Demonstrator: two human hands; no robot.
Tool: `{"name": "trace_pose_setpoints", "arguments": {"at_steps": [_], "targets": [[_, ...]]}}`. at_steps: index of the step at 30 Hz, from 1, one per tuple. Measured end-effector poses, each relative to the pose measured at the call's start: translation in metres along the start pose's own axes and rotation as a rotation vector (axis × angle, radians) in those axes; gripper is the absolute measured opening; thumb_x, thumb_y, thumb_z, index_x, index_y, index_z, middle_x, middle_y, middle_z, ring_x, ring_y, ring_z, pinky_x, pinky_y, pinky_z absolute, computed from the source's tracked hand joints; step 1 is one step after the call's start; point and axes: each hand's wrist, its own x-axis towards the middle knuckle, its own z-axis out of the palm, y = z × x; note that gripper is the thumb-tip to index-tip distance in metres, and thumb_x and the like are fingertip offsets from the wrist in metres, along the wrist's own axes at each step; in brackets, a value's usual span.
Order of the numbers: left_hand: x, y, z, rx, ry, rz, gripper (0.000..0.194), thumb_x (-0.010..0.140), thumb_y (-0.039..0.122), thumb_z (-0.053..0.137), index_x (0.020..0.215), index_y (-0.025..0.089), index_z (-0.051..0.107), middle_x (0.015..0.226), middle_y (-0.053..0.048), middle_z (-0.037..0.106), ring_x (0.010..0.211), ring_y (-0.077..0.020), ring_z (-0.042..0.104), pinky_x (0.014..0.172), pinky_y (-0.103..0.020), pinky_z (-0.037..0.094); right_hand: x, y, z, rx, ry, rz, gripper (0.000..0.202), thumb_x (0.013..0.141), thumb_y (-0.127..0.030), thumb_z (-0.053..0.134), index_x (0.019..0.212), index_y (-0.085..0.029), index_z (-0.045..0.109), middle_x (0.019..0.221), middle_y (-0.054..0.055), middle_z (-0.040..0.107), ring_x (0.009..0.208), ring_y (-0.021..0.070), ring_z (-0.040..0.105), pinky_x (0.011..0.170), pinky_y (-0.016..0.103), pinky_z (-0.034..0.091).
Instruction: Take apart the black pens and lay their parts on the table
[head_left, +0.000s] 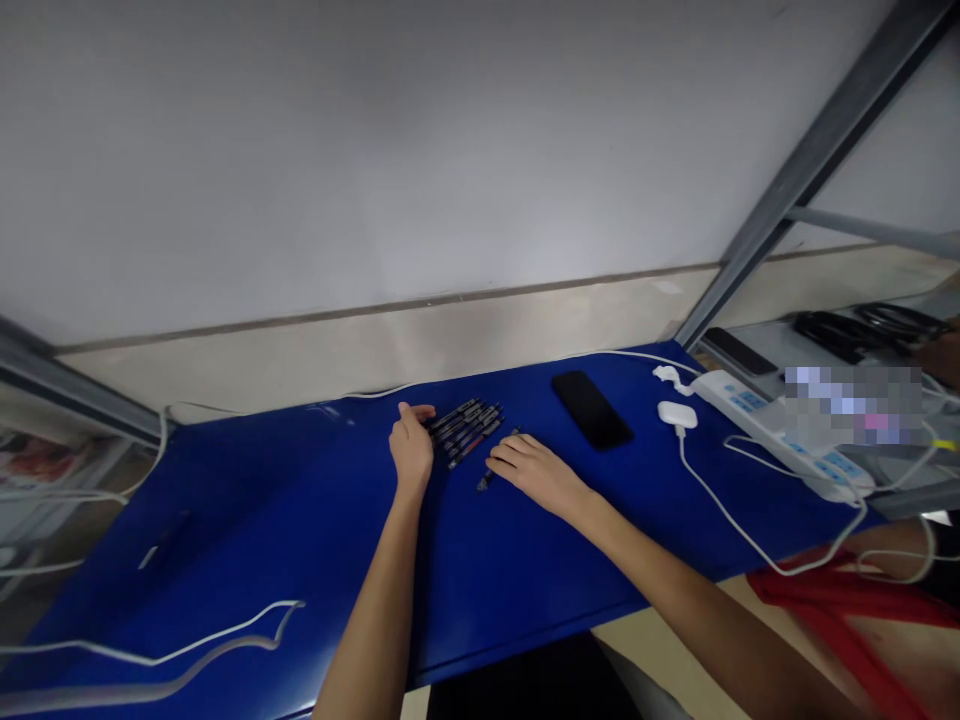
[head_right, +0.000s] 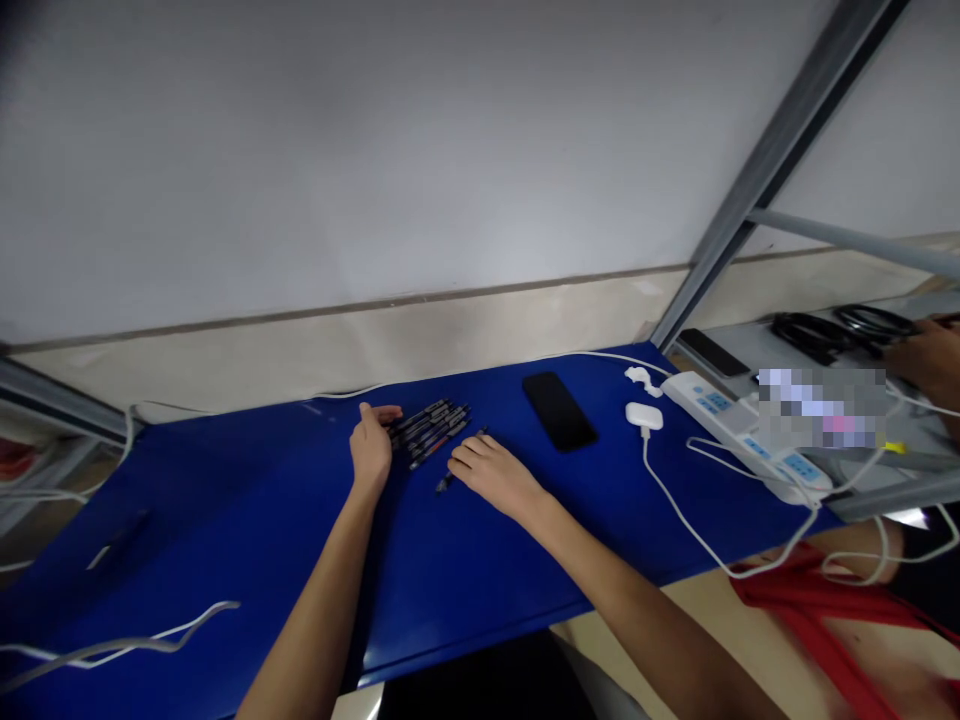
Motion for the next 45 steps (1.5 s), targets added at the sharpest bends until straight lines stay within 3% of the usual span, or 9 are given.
{"name": "trace_pose_setpoints", "arguments": {"at_steps": [6, 9, 14, 18, 20, 24, 32, 39, 45], "targets": [[0.0, 0.0, -0.001, -0.016, -0.009, 0.011, 0.074, 0.097, 0.057, 0.011, 0.084, 0.019, 0.073, 0.094, -0.011, 0.074, 0.096, -0.0251, 0.066, 0.088, -0.036, 0.046, 0.026, -0.003, 0.008, -0.009, 0.063, -0.077, 0.034, 0.098, -0.009, 0.042, 0.124, -0.017, 0.061, 0.119, 0.011, 0.065, 0.111, 0.0234, 0.055, 0.097, 0.041, 0.045], [-0.003, 0.002, -0.001, 0.01, 0.008, 0.008, 0.074, 0.097, 0.055, 0.01, 0.085, 0.018, 0.073, 0.094, -0.012, 0.074, 0.097, -0.0262, 0.066, 0.091, -0.038, 0.045, 0.024, -0.002, 0.014, 0.037, 0.092, -0.013, 0.039, 0.097, -0.009, 0.043, 0.131, -0.02, 0.057, 0.124, 0.011, 0.062, 0.115, 0.024, 0.053, 0.098, 0.042, 0.044], [-0.013, 0.013, 0.004, 0.081, 0.112, 0.008, 0.068, 0.098, 0.051, 0.013, 0.099, 0.019, 0.073, 0.112, -0.013, 0.07, 0.117, -0.0278, 0.056, 0.106, -0.043, 0.036, 0.025, 0.016, 0.014, 0.299, 0.364, 0.32, 0.035, 0.099, -0.029, 0.047, 0.132, -0.024, 0.056, 0.128, 0.011, 0.058, 0.121, 0.0251, 0.052, 0.103, 0.045, 0.042], [-0.014, 0.014, 0.01, 0.041, 0.117, -0.099, 0.072, 0.099, 0.052, 0.006, 0.115, 0.023, 0.069, 0.124, -0.01, 0.065, 0.126, -0.0274, 0.052, 0.108, -0.045, 0.036, 0.054, 0.049, 0.026, 0.658, 0.618, 0.658, 0.043, 0.102, -0.044, 0.033, 0.119, -0.019, 0.064, 0.124, 0.013, 0.061, 0.12, 0.0238, 0.055, 0.107, 0.043, 0.041], [-0.014, 0.009, 0.009, -0.002, 0.103, -0.164, 0.074, 0.098, 0.057, 0.004, 0.12, 0.026, 0.067, 0.127, -0.008, 0.064, 0.126, -0.0277, 0.053, 0.107, -0.046, 0.037, 0.073, 0.066, 0.035, 0.918, 0.544, 0.709, 0.056, 0.101, -0.053, 0.025, 0.115, -0.018, 0.066, 0.121, 0.013, 0.065, 0.116, 0.0231, 0.059, 0.104, 0.044, 0.044], [-0.024, -0.006, 0.002, -0.171, 0.088, -0.13, 0.072, 0.097, 0.06, 0.008, 0.126, 0.023, 0.063, 0.134, -0.008, 0.06, 0.126, -0.0251, 0.054, 0.108, -0.04, 0.039, 0.099, 0.089, 0.049, 1.278, 0.371, 0.586, 0.077, 0.097, -0.064, 0.009, 0.111, -0.017, 0.069, 0.125, 0.012, 0.065, 0.119, 0.0218, 0.06, 0.105, 0.043, 0.045], [-0.033, -0.002, 0.013, -0.236, 0.142, -0.064, 0.062, 0.099, 0.057, 0.02, 0.137, 0.022, 0.055, 0.144, -0.007, 0.051, 0.137, -0.0244, 0.043, 0.115, -0.039, 0.033, 0.103, 0.082, 0.049, 1.503, 0.336, 0.49, 0.078, 0.094, -0.07, 0.015, 0.106, -0.018, 0.072, 0.126, 0.011, 0.066, 0.123, 0.0227, 0.058, 0.111, 0.046, 0.038], [-0.016, 0.003, 0.023, -0.433, 0.044, 0.017, 0.055, 0.098, 0.054, 0.034, 0.131, 0.019, 0.059, 0.141, -0.009, 0.054, 0.137, -0.0217, 0.043, 0.117, -0.036, 0.026, 0.095, 0.073, 0.059, 1.51, 0.514, 0.609, 0.068, 0.091, -0.072, 0.029, 0.094, -0.024, 0.078, 0.119, 0.006, 0.07, 0.118, 0.0266, 0.06, 0.11, 0.047, 0.037], [0.001, 0.006, 0.024, -0.477, -0.267, 0.004, 0.055, 0.098, 0.054, 0.031, 0.133, 0.021, 0.057, 0.141, -0.008, 0.054, 0.14, -0.0215, 0.038, 0.12, -0.04, 0.018, 0.068, 0.057, 0.049, 1.528, 0.73, 0.727, 0.054, 0.091, -0.066, 0.043, 0.101, -0.025, 0.077, 0.126, 0.006, 0.067, 0.125, 0.0278, 0.055, 0.112, 0.047, 0.035]]}}
